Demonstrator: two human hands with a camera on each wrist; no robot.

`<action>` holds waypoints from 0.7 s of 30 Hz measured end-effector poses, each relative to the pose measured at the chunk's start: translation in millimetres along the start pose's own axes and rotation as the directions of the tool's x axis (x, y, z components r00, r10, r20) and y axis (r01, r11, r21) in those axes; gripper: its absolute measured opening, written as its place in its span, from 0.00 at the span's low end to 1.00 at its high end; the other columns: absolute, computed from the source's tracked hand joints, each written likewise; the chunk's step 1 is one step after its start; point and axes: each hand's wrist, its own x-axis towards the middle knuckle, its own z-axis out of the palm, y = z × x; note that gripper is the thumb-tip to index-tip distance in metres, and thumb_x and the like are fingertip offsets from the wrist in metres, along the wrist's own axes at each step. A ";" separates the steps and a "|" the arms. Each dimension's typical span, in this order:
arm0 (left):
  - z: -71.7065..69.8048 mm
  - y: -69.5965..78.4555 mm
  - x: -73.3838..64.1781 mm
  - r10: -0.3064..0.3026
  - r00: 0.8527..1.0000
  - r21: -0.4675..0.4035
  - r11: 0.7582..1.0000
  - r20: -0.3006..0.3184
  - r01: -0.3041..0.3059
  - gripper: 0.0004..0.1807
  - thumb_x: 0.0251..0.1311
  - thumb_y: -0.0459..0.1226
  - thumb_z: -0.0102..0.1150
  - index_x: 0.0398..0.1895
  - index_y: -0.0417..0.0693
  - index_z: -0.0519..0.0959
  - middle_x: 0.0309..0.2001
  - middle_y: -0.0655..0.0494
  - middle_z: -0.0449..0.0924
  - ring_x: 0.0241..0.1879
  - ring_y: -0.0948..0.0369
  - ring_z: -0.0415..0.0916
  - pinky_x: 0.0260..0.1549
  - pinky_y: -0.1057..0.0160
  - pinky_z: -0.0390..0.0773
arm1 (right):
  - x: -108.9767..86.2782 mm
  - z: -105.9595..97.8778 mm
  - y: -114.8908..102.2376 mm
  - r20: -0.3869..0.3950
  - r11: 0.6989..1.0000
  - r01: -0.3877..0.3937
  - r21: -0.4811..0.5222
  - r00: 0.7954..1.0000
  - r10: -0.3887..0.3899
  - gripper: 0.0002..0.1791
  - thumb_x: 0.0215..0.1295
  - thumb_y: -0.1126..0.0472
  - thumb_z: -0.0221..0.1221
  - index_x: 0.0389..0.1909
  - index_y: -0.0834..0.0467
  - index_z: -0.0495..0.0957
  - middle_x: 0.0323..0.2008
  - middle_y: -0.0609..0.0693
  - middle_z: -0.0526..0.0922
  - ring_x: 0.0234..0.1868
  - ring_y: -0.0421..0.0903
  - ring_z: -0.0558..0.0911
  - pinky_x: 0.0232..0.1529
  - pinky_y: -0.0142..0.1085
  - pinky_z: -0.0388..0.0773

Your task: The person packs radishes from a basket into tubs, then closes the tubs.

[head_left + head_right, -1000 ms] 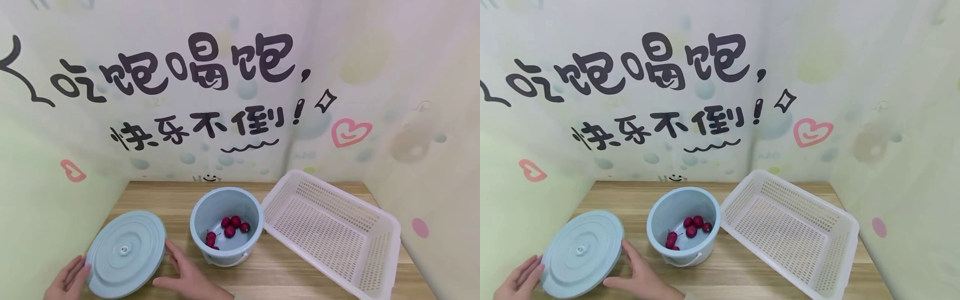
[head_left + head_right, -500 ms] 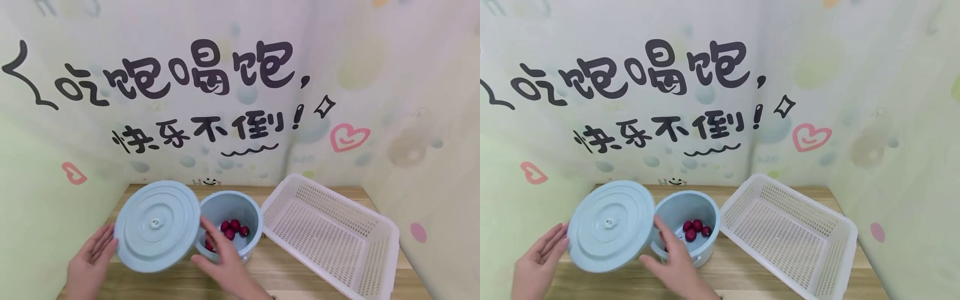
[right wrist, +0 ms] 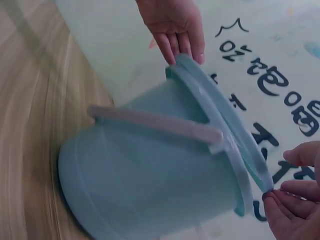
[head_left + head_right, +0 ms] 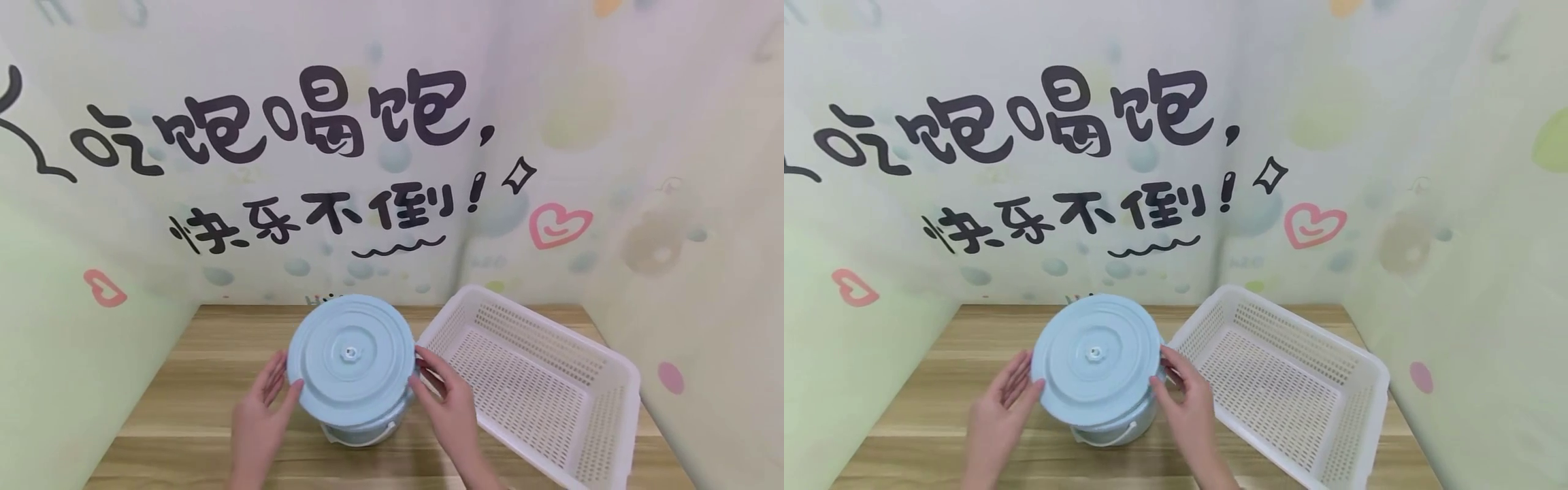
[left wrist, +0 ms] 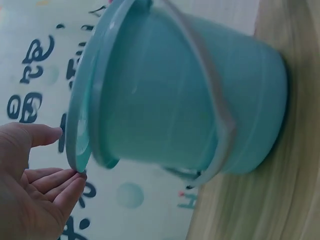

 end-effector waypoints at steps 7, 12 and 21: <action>20.8 -3.4 -2.7 0.025 1.000 0.115 0.993 0.000 -0.025 0.32 0.60 0.34 0.68 0.67 0.36 0.71 0.63 0.42 0.76 0.60 0.46 0.78 0.56 0.63 0.78 | 4.7 -8.0 14.6 -0.021 0.991 -0.054 -0.126 0.998 0.052 0.23 0.58 0.69 0.69 0.56 0.66 0.80 0.52 0.58 0.84 0.52 0.54 0.84 0.57 0.40 0.83; 24.5 -8.1 -4.0 0.029 1.000 0.192 0.981 0.001 -0.029 0.30 0.61 0.35 0.66 0.66 0.37 0.72 0.62 0.42 0.78 0.56 0.43 0.81 0.56 0.53 0.80 | 5.8 -4.7 24.9 -0.015 0.984 -0.037 -0.172 0.999 0.035 0.23 0.58 0.67 0.69 0.56 0.66 0.80 0.50 0.56 0.80 0.53 0.54 0.83 0.57 0.38 0.82; 25.9 -12.4 -1.9 0.014 1.000 0.275 0.961 0.011 -0.017 0.27 0.63 0.36 0.63 0.66 0.40 0.73 0.61 0.41 0.79 0.54 0.42 0.81 0.55 0.48 0.81 | 7.4 -4.8 28.3 0.014 0.950 0.029 -0.312 1.000 -0.026 0.23 0.59 0.65 0.69 0.56 0.65 0.81 0.52 0.54 0.80 0.55 0.53 0.84 0.58 0.38 0.82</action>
